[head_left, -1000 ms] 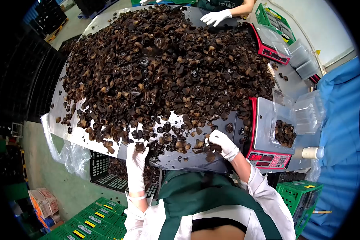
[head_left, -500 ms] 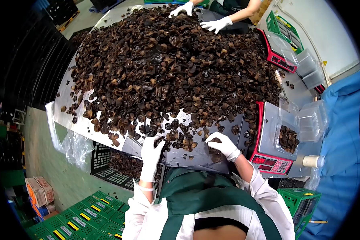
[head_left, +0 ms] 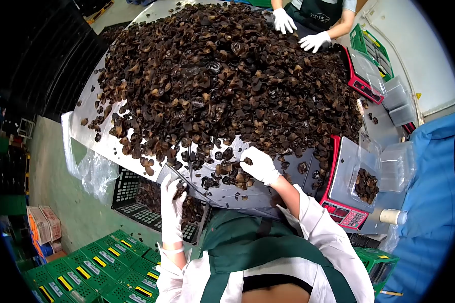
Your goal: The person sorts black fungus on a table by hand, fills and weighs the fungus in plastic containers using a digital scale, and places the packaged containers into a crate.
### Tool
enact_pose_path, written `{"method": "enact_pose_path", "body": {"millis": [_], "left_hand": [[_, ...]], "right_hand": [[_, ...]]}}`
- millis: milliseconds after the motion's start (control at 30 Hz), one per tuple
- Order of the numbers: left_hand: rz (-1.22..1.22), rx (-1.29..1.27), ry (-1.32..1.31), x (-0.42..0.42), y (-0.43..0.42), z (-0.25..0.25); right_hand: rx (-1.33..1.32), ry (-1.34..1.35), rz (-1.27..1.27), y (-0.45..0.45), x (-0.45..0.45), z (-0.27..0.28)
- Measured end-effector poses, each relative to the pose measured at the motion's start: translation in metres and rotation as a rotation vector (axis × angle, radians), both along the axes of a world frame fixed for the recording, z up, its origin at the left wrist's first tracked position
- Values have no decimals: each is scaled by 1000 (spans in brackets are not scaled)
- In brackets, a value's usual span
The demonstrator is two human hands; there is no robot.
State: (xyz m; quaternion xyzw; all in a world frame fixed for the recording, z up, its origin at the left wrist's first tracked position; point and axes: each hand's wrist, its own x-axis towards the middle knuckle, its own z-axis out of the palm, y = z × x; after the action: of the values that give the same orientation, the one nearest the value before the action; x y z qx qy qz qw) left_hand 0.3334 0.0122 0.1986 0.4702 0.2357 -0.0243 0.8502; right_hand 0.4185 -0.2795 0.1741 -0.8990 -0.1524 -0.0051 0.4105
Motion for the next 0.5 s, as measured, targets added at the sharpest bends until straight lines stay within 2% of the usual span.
{"method": "enact_pose_path", "body": {"millis": [67, 100, 133, 200, 267, 300, 333, 400, 500], "left_hand": [[-90, 269, 90, -6, 2, -10], [-113, 455, 85, -8, -3, -16], [-188, 752, -17, -7, -10, -17], [-269, 1085, -243, -5, -29, -33], [-366, 1351, -358, 0, -51, -25], [-332, 1516, -421, -1, -58, -36], [-335, 1546, -407, 1, -61, -39], [-307, 1441, -395, 6, -60, -39], [-215, 1042, -259, 10, -50, -45]], "right_hand": [[-98, -27, 70, 1, -4, 14], [-230, -39, 129, 7, -7, 16], [-362, -54, 187, 15, -9, 17], [-500, -4, 286, 30, -15, 15], [-552, -29, 253, 40, -19, 13], [-510, -85, 203, 40, -21, 6], [-507, -88, 205, 37, -19, -3], [-166, -114, 119, 27, -16, -17], [147, 176, 3, 11, -8, -10]]}}
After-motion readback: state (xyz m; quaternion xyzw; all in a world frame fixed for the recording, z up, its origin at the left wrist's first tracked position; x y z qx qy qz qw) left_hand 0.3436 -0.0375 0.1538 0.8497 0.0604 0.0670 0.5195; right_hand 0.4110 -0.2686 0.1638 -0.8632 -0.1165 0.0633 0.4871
